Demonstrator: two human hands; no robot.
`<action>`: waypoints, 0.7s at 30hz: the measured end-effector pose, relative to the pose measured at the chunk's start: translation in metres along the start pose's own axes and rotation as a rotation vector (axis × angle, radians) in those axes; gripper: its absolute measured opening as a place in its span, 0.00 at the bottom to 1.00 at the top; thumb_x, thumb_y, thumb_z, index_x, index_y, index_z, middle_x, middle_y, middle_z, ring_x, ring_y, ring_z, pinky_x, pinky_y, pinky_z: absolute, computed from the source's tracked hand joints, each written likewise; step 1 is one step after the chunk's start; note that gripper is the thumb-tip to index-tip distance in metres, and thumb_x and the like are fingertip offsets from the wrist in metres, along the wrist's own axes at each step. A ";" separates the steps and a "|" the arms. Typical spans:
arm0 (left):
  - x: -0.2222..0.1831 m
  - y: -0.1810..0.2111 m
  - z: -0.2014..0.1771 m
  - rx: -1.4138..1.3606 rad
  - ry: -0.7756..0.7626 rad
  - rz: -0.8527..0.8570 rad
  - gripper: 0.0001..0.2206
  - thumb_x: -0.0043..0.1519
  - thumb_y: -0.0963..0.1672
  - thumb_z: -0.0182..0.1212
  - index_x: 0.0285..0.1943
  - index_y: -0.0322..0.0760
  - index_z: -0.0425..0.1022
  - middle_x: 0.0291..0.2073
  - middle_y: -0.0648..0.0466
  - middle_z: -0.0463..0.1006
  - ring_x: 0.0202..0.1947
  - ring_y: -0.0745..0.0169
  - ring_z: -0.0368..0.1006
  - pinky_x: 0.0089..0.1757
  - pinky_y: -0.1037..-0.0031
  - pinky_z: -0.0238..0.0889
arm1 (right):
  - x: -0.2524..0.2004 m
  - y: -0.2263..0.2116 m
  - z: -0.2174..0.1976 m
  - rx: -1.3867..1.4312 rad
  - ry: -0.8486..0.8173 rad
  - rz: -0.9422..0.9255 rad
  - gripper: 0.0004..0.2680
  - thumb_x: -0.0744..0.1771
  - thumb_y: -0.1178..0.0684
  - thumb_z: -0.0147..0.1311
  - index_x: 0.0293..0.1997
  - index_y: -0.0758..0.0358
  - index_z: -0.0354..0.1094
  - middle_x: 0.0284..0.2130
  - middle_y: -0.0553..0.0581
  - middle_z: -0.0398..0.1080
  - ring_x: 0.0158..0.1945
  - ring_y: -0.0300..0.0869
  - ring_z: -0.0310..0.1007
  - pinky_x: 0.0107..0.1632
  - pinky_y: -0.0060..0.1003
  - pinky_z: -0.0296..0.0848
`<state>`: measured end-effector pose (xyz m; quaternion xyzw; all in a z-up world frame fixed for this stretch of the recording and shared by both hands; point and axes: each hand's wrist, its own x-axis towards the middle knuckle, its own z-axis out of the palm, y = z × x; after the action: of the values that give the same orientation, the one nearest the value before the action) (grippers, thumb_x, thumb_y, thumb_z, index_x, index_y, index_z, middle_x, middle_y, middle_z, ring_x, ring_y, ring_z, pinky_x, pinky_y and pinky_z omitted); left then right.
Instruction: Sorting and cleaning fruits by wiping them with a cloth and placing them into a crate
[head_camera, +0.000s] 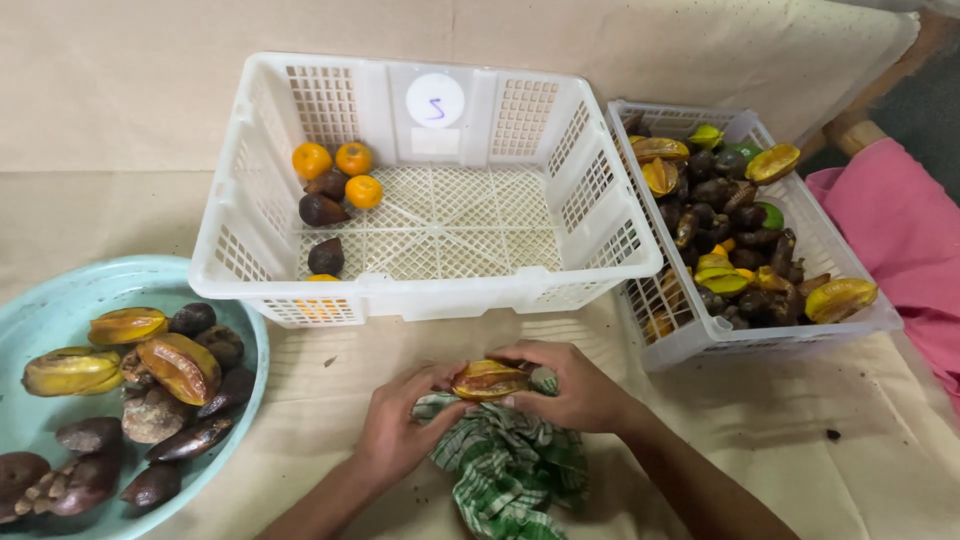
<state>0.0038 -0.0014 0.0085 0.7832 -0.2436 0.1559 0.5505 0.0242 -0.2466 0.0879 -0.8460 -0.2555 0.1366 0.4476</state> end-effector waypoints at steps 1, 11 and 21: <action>0.001 0.000 0.000 -0.001 0.000 -0.004 0.15 0.54 0.45 0.76 0.48 0.37 0.82 0.47 0.55 0.86 0.45 0.64 0.83 0.47 0.74 0.74 | 0.000 0.002 0.002 0.002 -0.002 0.002 0.20 0.65 0.46 0.60 0.62 0.62 0.69 0.54 0.58 0.77 0.55 0.44 0.77 0.54 0.40 0.76; 0.000 0.000 0.001 -0.066 0.073 -0.042 0.19 0.55 0.42 0.75 0.55 0.34 0.80 0.45 0.52 0.85 0.40 0.65 0.82 0.45 0.76 0.75 | -0.006 0.020 0.021 0.130 0.195 -0.024 0.21 0.62 0.55 0.66 0.63 0.61 0.69 0.55 0.58 0.77 0.54 0.43 0.78 0.55 0.35 0.77; -0.001 0.000 0.000 -0.041 0.129 0.019 0.13 0.53 0.45 0.76 0.44 0.36 0.83 0.38 0.54 0.87 0.38 0.66 0.82 0.43 0.75 0.75 | -0.010 0.033 0.028 0.383 0.187 0.110 0.22 0.62 0.51 0.66 0.60 0.68 0.71 0.51 0.58 0.79 0.51 0.41 0.80 0.54 0.34 0.79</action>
<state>0.0032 -0.0014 0.0081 0.7578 -0.2182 0.2060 0.5795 0.0135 -0.2486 0.0449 -0.7673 -0.1359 0.1278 0.6136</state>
